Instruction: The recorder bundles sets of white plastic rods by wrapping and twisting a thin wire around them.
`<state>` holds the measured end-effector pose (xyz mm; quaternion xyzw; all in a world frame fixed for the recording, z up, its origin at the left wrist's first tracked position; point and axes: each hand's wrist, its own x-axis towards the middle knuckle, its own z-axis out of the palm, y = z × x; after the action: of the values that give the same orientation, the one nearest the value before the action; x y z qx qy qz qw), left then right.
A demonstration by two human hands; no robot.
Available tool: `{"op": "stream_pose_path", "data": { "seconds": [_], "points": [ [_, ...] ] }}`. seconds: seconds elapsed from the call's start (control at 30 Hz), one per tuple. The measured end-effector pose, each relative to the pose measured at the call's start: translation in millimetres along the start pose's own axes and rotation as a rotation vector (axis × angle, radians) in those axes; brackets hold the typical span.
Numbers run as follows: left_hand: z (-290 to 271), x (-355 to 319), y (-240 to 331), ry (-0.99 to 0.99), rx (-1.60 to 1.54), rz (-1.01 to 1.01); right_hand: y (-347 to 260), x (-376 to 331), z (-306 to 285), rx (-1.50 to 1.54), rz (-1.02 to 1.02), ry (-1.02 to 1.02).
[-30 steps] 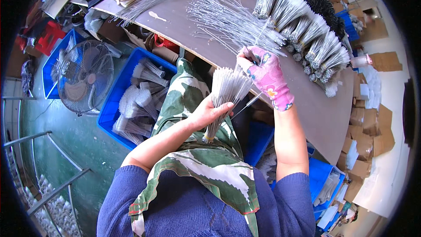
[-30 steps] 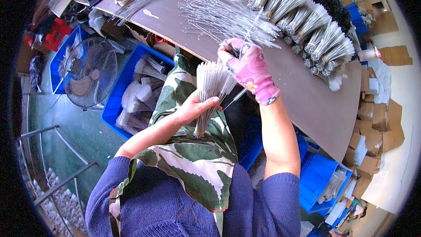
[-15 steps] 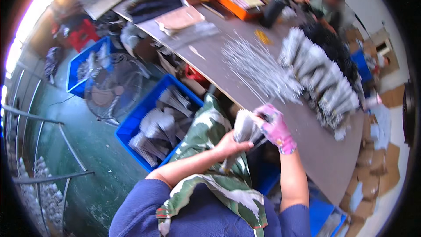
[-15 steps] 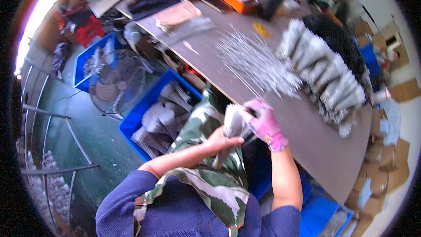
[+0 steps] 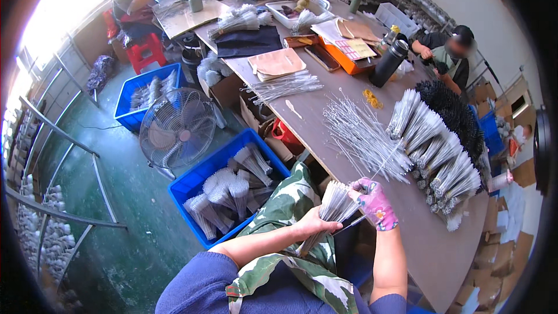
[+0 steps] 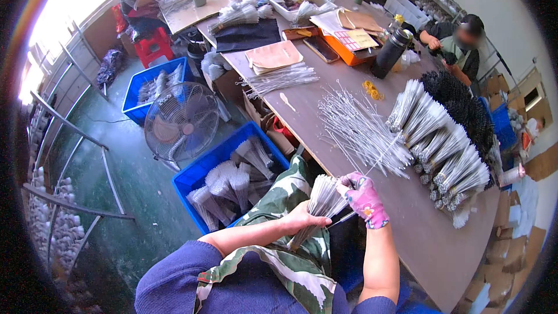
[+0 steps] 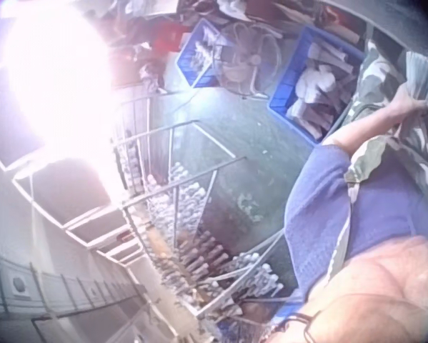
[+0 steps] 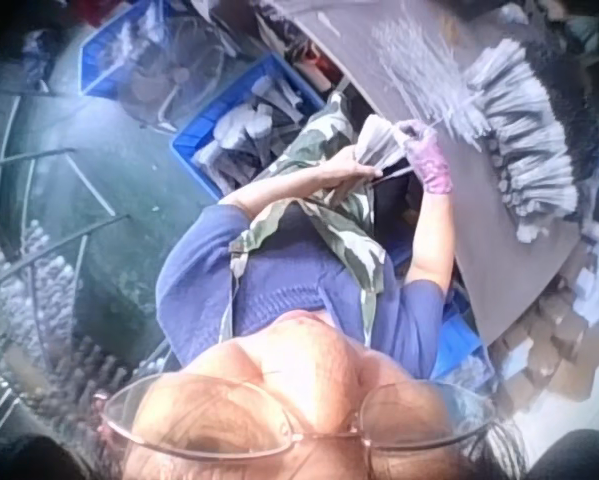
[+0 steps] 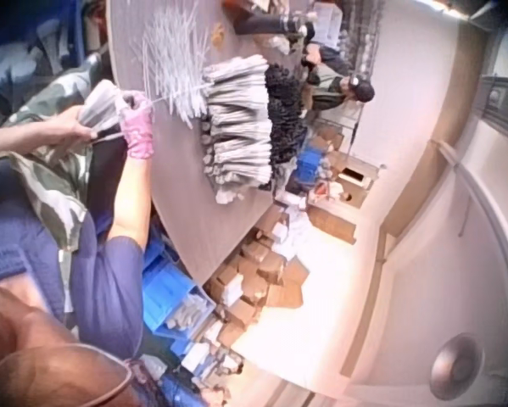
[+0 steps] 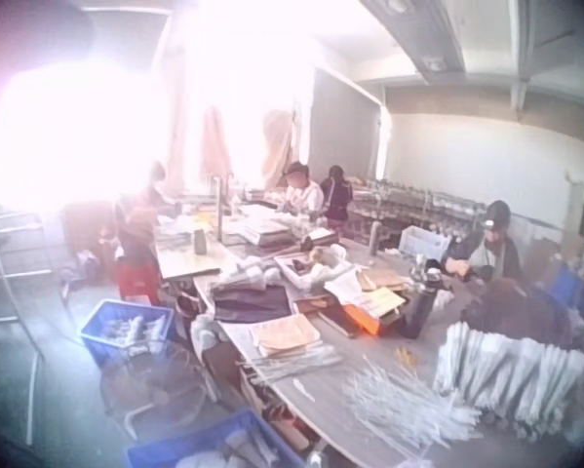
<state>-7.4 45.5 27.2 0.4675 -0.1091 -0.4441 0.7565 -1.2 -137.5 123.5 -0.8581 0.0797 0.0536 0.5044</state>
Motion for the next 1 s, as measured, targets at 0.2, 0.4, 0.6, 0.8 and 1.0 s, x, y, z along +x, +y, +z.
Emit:
{"op": "stream_pose_path", "data": {
  "seconds": [0.2,0.4,0.6,0.8,1.0],
  "points": [
    [31,29,43,-0.108,0.114,0.183,-31,8,-50,0.274,-0.153,0.515],
    [82,77,96,-0.226,0.305,0.502,-121,-13,-110,-0.125,-0.37,0.488],
    [100,110,80,-0.159,0.414,0.453,-91,-7,-103,-0.552,-0.231,0.544],
    [102,127,56,-0.157,0.389,0.49,-99,-13,-136,-0.184,-0.258,0.706],
    [107,127,57,-0.149,0.406,0.45,-79,2,-105,-1.107,-0.251,0.642]
  ]
}}
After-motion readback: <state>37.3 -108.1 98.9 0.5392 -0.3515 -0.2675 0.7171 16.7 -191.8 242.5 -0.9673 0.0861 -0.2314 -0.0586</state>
